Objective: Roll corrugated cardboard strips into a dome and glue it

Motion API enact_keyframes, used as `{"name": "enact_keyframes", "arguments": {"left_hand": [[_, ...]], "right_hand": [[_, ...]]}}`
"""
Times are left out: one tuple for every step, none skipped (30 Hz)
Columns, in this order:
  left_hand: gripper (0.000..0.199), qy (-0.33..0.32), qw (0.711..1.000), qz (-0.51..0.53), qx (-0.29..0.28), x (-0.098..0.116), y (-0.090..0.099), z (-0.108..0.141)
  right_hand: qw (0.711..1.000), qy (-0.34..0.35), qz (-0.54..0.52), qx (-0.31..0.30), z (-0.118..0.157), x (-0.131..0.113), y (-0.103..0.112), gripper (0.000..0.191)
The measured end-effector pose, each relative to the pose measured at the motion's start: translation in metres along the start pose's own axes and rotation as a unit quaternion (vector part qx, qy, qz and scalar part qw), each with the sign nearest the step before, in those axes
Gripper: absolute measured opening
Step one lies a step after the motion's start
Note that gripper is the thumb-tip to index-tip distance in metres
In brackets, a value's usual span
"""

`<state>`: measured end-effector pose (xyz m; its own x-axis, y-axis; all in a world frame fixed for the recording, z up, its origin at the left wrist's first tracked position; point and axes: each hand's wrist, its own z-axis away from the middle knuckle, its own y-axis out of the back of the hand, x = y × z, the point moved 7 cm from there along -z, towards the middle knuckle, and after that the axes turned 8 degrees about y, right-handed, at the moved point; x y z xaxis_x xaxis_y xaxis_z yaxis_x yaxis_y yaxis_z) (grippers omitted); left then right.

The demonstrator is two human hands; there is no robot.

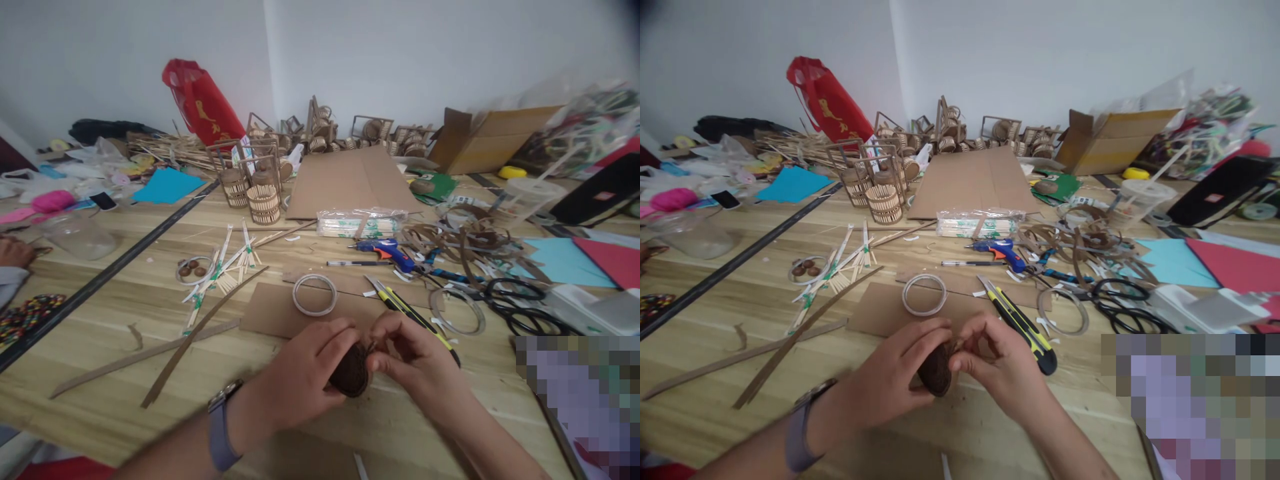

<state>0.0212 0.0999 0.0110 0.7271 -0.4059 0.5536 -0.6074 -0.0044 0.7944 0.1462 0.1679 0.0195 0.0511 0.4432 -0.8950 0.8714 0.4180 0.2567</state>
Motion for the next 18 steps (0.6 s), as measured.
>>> {"name": "enact_keyframes", "arguments": {"left_hand": [[0.070, -0.009, 1.000, -0.018, 0.003, 0.001, 0.001, 0.000], [0.069, -0.016, 0.999, -0.038, 0.004, 0.001, 0.001, 0.000], [0.069, -0.024, 0.998, -0.060, 0.005, 0.002, 0.000, 0.001], [0.068, -0.031, 0.996, -0.083, 0.007, 0.002, 0.000, 0.001], [0.066, -0.040, 0.994, -0.104, 0.009, 0.003, 0.000, 0.001], [0.063, -0.048, 0.991, -0.124, 0.012, 0.003, 0.000, 0.001], [0.060, -0.056, 0.988, -0.141, 0.015, 0.003, 0.000, 0.001], [0.056, -0.062, 0.986, -0.156, 0.018, 0.004, 0.000, 0.001], [0.053, -0.068, 0.983, -0.168, 0.019, 0.003, -0.001, 0.001], [0.052, -0.071, 0.982, -0.176, 0.019, 0.003, -0.001, 0.001], [0.053, -0.073, 0.981, -0.179, 0.020, 0.003, -0.001, 0.001], [0.055, -0.074, 0.982, -0.174, 0.020, 0.002, -0.001, 0.001], [0.059, -0.071, 0.983, -0.165, 0.023, 0.002, 0.000, 0.000], [0.063, -0.062, 0.986, -0.152, 0.029, 0.001, 0.001, 0.000], [0.068, -0.046, 0.989, -0.136, 0.041, -0.001, 0.003, -0.001], [0.072, -0.020, 0.991, -0.122, 0.056, -0.003, 0.004, -0.002], [0.077, 0.010, 0.992, -0.109, 0.070, -0.006, 0.006, -0.003], [0.084, 0.042, 0.991, -0.099, 0.082, -0.009, 0.007, -0.004]], "right_hand": [[0.999, -0.035, -0.019, -0.001, 0.000, 0.005, -0.001, 0.031], [0.997, -0.069, -0.036, -0.010, 0.001, 0.009, -0.004, 0.031], [0.994, -0.097, -0.050, -0.024, 0.001, 0.013, -0.006, 0.031], [0.990, -0.120, -0.059, -0.039, 0.001, 0.016, -0.009, 0.030], [0.987, -0.138, -0.063, -0.054, 0.001, 0.017, -0.011, 0.028], [0.984, -0.153, -0.063, -0.069, 0.002, 0.019, -0.012, 0.027], [0.981, -0.165, -0.060, -0.084, 0.002, 0.020, -0.013, 0.026], [0.978, -0.174, -0.054, -0.101, 0.003, 0.021, -0.015, 0.027], [0.976, -0.178, -0.044, -0.117, 0.004, 0.021, -0.016, 0.027], [0.975, -0.177, -0.032, -0.129, 0.005, 0.021, -0.017, 0.028], [0.975, -0.172, -0.018, -0.137, 0.005, 0.020, -0.018, 0.029], [0.977, -0.162, -0.004, -0.136, 0.005, 0.018, -0.018, 0.029], [0.981, -0.151, 0.010, -0.124, 0.005, 0.017, -0.017, 0.029], [0.984, -0.141, 0.023, -0.104, 0.004, 0.016, -0.015, 0.029], [0.988, -0.131, 0.034, -0.079, 0.004, 0.015, -0.013, 0.030], [0.990, -0.124, 0.044, -0.053, 0.004, 0.014, -0.011, 0.030], [0.991, -0.120, 0.052, -0.031, 0.004, 0.014, -0.010, 0.031], [0.991, -0.116, 0.060, -0.013, 0.005, 0.014, -0.010, 0.030]]}}
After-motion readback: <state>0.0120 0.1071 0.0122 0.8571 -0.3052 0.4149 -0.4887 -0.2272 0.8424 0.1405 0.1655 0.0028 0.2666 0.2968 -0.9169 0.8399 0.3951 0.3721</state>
